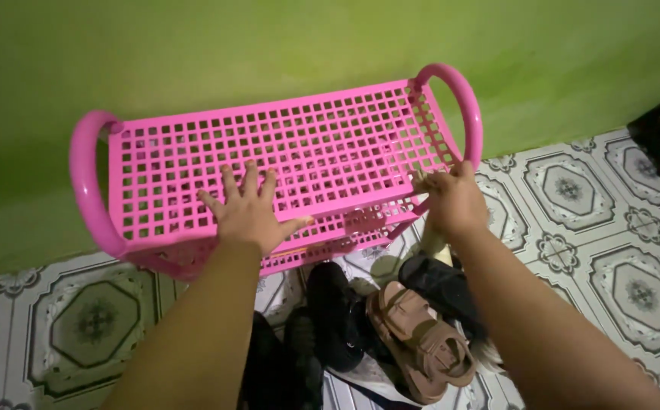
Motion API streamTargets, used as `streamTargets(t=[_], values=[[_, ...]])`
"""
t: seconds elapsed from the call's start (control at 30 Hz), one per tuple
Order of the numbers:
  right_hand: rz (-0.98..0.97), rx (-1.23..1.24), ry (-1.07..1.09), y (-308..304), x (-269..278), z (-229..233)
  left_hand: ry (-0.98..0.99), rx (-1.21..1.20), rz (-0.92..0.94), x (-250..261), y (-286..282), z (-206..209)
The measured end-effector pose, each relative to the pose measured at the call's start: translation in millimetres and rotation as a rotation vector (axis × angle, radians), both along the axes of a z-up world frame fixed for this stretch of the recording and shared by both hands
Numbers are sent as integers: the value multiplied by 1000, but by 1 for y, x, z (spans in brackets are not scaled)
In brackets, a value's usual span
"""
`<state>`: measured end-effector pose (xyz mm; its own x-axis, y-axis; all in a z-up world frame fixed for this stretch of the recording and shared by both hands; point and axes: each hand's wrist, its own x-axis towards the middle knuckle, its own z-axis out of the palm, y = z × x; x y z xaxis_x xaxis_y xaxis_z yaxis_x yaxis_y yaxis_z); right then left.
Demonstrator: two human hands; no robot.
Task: Removing shoes from a plastic rack and wiping the rack clean with a cloth
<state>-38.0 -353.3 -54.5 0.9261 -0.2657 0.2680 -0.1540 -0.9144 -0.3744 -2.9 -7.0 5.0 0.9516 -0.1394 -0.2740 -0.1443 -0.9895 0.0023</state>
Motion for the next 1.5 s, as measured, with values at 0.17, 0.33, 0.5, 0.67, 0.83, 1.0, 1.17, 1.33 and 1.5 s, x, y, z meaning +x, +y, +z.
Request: streamTargets(t=[0.17, 0.33, 0.5, 0.67, 0.83, 1.0, 1.17, 1.33, 1.5], values=[[-210, 306, 15, 57, -5, 4, 46, -22, 9, -2, 0, 10], [-32, 494, 92, 130, -12, 10, -9, -52, -2, 1, 7, -2], [173, 158, 218, 132, -8, 14, 2, -150, -63, -2, 17, 5], [-65, 1002, 374, 136, -28, 98, -105, -155, -76, -23, 83, 0], [215, 541, -23, 90, -6, 37, -169, 87, -94, -48, 160, -5], [25, 382, 12, 102, 8, -8, -632, 132, 64, -67, 177, 44], [91, 243, -48, 157, 3, -12, -258, -667, 568, -60, 191, 34], [47, 1153, 76, 258, -8, -13, -127, -617, 585, -55, 186, 50], [224, 496, -98, 344, -15, -15, -151, -526, 515, -37, 204, 33]])
